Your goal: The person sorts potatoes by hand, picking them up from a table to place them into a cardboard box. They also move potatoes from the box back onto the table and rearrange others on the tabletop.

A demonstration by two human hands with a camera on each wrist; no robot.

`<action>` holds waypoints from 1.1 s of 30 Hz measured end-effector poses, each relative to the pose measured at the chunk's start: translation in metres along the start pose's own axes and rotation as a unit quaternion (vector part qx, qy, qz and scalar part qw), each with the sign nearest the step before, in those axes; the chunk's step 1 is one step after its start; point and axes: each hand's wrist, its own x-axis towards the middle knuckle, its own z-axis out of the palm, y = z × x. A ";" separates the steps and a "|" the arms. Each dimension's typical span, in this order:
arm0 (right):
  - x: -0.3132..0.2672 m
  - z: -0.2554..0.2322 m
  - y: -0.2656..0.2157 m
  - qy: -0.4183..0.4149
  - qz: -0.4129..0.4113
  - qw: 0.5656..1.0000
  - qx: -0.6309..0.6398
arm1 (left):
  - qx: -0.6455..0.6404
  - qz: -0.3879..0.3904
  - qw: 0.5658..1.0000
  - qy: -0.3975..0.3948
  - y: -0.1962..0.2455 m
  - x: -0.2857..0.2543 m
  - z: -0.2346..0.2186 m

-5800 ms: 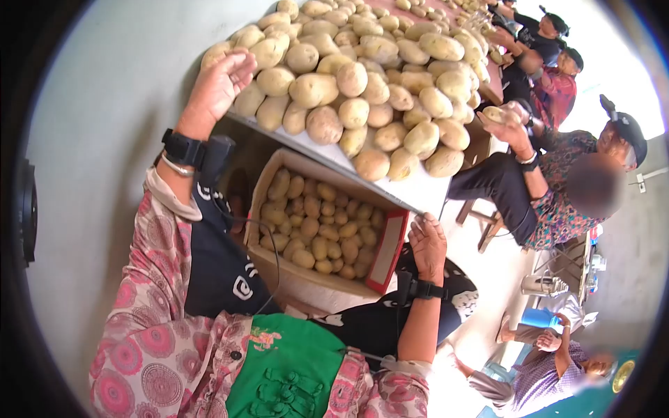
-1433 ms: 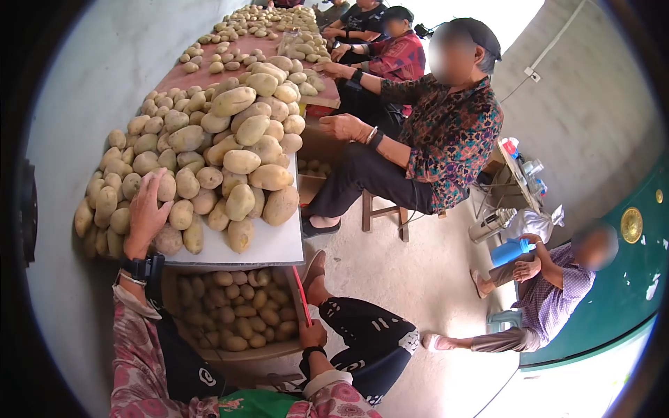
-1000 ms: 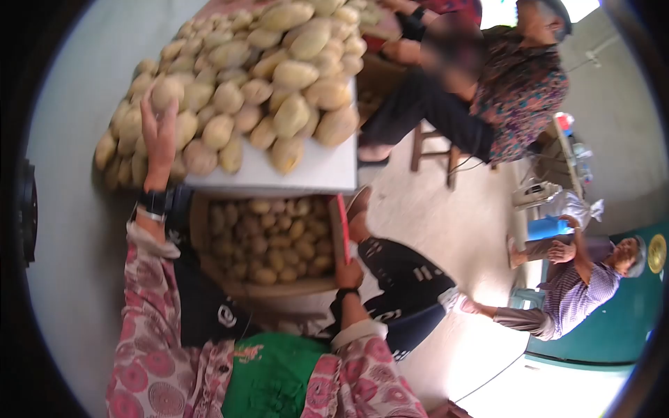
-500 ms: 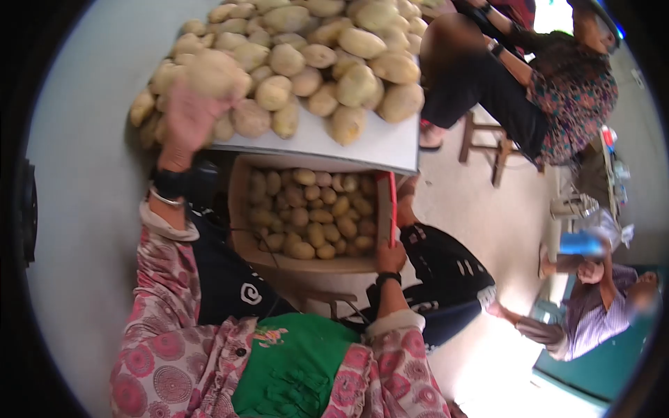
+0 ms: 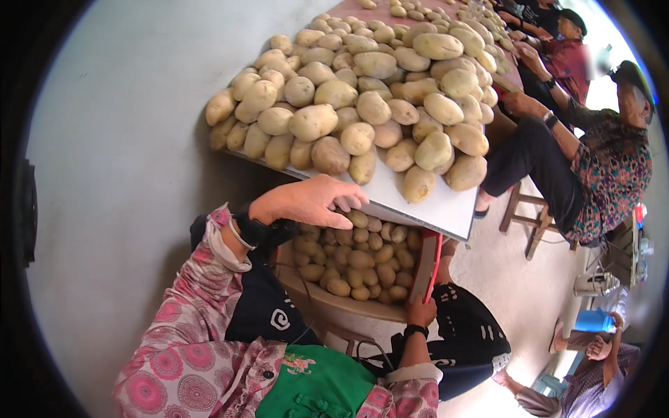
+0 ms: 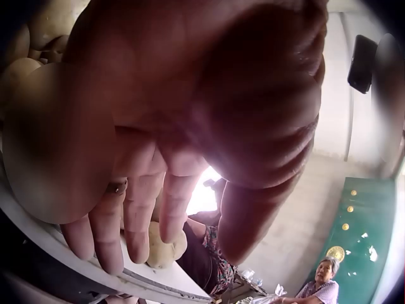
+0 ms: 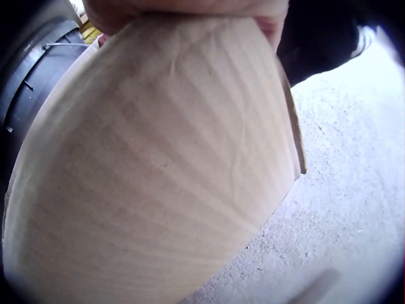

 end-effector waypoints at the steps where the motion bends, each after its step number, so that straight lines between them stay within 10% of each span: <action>1: -0.001 0.001 0.003 -0.005 -0.008 1.000 0.005 | -0.008 -0.011 1.000 0.002 -0.002 0.000 0.000; 13: -0.005 -0.010 -0.012 -0.016 0.006 1.000 0.005 | -0.064 0.058 0.967 0.239 -0.010 -0.007 -0.033; 19: -0.004 -0.008 -0.008 -0.010 -0.009 1.000 0.006 | 0.265 0.096 0.710 0.645 -0.026 -0.029 -0.088; 24: -0.001 -0.003 -0.001 0.010 -0.047 0.998 -0.041 | 0.294 -0.054 0.780 0.550 -0.070 -0.036 -0.107; 33: -0.007 -0.013 -0.019 -0.016 0.010 1.000 -0.016 | 0.290 -0.033 0.794 0.534 -0.080 -0.029 -0.111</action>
